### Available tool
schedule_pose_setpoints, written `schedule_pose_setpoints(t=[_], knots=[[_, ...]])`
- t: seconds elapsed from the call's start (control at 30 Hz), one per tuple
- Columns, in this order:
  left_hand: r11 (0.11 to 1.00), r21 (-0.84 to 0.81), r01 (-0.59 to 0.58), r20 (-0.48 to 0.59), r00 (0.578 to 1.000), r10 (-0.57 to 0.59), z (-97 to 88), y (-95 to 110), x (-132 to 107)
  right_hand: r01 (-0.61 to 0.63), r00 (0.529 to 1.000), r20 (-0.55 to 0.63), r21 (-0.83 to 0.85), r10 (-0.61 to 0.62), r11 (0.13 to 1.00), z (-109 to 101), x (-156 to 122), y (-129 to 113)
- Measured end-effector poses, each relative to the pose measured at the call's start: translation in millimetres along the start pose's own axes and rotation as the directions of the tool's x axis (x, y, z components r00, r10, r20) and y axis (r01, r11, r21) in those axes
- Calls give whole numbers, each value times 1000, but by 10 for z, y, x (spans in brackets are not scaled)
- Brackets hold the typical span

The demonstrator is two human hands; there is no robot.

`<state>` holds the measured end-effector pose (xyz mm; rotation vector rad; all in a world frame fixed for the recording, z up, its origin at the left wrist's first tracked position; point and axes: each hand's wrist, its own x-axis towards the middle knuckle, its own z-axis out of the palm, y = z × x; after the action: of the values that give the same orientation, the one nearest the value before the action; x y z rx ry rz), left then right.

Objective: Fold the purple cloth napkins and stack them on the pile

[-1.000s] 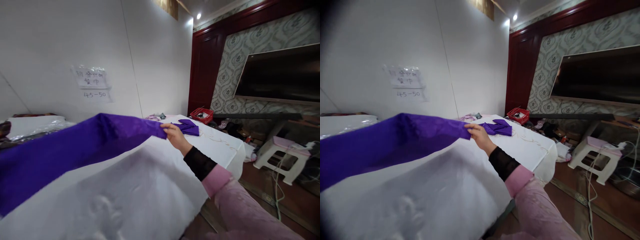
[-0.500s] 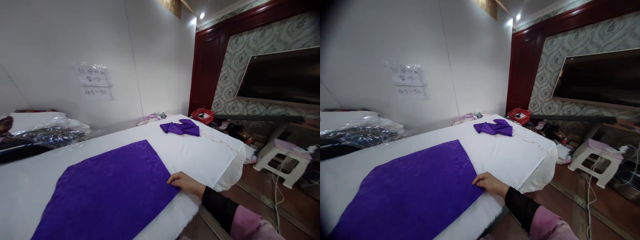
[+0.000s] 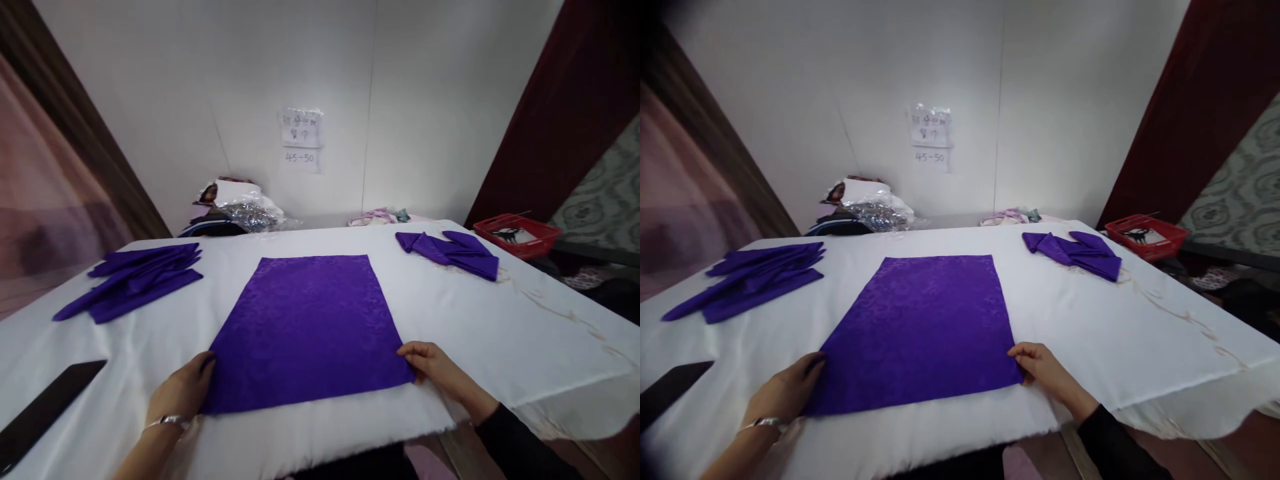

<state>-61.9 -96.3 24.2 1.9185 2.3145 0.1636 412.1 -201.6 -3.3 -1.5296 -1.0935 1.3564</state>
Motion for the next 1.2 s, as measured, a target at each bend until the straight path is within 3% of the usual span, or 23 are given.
schedule_pose_setpoints(t=[0.1,0.33,0.5,0.67,0.8,0.9,1.0,1.1,1.2], knots=[[999,22,27,63,998,-28,-6,-11,-79,-12,1000,-27,-11,11,1000,9,-39,-58],[997,-71,28,7,1000,-28,97,-120,-170,-46,998,-40,-41,44,998,-12,-80,-90],[988,-155,14,-3,1000,-15,129,-206,-199,-108,992,54,-105,115,989,11,-151,-6],[998,-63,23,-25,999,-25,100,-226,-237,-147,972,162,-147,170,978,-8,-196,61],[995,44,-90,-145,985,95,56,-190,-288,-118,980,148,-114,134,987,-68,-211,-12],[940,-32,-339,-294,902,316,72,-27,-411,-60,980,187,-86,75,994,-91,-226,-120],[742,-125,-658,-365,726,583,159,271,-643,11,968,250,-66,6,998,-84,-221,-222],[548,-162,-821,-273,571,774,287,571,-896,66,960,274,-48,-50,997,-58,-197,-292],[496,-182,-849,-156,523,838,416,748,-1047,90,963,257,-46,-75,995,-31,-193,-341]])
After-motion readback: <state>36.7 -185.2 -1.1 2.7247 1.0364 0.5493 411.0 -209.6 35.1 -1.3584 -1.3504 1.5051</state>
